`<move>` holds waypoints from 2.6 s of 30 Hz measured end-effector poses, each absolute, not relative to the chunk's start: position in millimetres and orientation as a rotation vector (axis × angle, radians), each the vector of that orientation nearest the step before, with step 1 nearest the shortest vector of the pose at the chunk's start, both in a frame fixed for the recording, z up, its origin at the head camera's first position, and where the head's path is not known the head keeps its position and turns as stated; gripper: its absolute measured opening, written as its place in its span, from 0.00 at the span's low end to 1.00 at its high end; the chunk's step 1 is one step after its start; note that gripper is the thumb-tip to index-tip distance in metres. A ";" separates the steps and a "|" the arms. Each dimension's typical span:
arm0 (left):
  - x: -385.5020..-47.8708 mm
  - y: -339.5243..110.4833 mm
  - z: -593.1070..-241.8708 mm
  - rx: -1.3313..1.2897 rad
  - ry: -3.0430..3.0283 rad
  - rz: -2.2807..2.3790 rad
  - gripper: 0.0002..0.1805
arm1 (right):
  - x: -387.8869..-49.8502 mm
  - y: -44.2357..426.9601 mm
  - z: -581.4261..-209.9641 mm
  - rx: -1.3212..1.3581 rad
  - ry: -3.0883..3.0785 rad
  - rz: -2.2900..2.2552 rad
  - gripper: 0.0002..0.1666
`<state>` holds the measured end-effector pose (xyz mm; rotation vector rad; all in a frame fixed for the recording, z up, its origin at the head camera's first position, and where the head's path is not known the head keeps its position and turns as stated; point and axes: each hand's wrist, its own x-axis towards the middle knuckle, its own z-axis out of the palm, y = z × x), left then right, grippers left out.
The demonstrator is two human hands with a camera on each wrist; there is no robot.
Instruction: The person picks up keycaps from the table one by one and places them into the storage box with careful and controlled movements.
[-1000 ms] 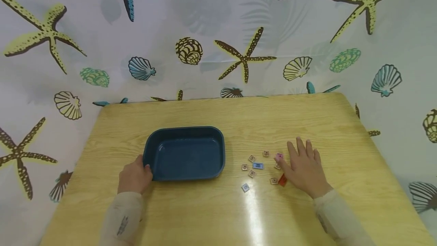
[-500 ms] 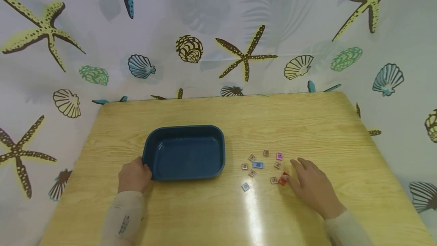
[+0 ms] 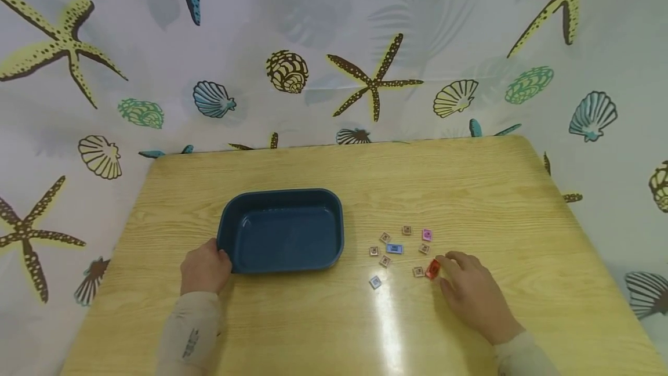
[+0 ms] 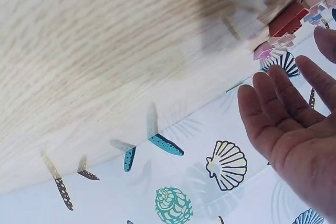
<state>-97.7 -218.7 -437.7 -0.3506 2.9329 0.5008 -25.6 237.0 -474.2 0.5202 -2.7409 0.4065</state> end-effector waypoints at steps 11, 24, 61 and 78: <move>-96.7 -221.2 -440.1 -0.352 2.925 0.511 0.17 | -33.5 239.1 -481.5 0.623 -2.868 0.179 0.21; -95.5 -223.3 -442.7 -0.353 2.962 0.535 0.15 | -36.5 237.7 -477.0 0.598 -2.854 0.166 0.13; -102.7 -220.4 -439.5 -0.276 3.023 0.530 0.15 | -142.6 85.0 -396.1 1.031 -2.722 0.230 0.11; -99.6 -219.2 -442.5 -0.296 3.032 0.502 0.18 | -153.7 49.1 -399.2 1.087 -2.721 0.100 0.16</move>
